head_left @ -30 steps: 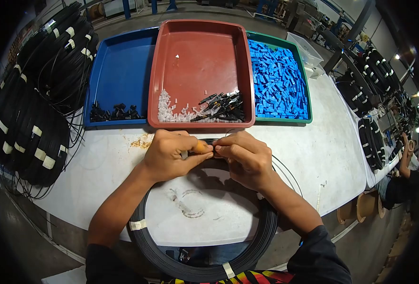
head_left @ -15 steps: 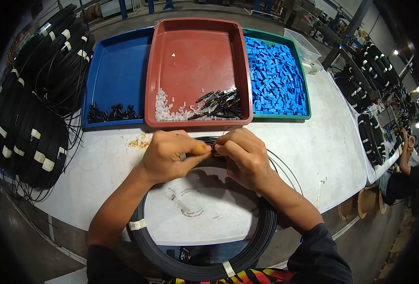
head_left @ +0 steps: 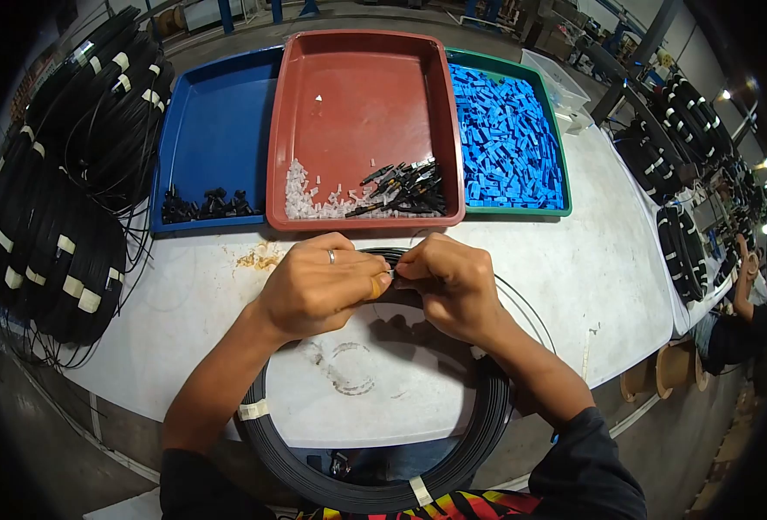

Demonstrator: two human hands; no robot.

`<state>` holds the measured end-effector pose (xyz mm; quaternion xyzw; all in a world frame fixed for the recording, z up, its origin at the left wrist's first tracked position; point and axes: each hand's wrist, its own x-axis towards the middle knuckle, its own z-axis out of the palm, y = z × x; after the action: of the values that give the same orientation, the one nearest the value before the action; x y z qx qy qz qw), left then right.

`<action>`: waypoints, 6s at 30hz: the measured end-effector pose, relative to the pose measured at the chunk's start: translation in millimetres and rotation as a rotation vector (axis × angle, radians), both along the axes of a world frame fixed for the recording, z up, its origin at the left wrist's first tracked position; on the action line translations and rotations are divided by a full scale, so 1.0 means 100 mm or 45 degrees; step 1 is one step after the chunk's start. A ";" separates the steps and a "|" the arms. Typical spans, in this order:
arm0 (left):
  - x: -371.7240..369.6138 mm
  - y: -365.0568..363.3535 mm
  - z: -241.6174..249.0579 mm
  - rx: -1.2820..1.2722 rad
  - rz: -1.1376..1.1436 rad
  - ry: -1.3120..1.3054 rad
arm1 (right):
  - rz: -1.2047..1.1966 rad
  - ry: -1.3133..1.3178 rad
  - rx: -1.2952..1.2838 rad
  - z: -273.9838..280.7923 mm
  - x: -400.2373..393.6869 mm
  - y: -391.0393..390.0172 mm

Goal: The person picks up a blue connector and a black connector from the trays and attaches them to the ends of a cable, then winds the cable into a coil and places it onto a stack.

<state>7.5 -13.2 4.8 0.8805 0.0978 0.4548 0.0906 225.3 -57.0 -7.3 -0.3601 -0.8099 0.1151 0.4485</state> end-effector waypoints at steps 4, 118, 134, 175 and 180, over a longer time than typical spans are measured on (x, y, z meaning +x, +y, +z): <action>-0.01 0.01 0.01 0.049 0.013 -0.037 | -0.008 0.152 -0.068 -0.01 -0.04 0.02; 0.01 -0.05 0.00 0.555 0.113 0.155 | 0.105 0.225 -0.331 0.04 -0.03 -0.01; 0.02 -0.05 0.01 0.094 -0.022 0.016 | 0.059 -0.018 0.162 0.05 0.00 -0.03; 0.03 -0.10 0.08 0.574 0.094 0.166 | 0.080 0.198 -0.141 -0.01 -0.02 -0.03; 0.01 -0.13 0.07 0.652 0.095 0.202 | 0.157 0.323 -0.349 -0.04 -0.03 -0.02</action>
<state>8.9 -25.7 12.0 0.9035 0.0186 0.3973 -0.1599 222.8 -59.3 -11.2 -0.3503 -0.7440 0.2960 0.4859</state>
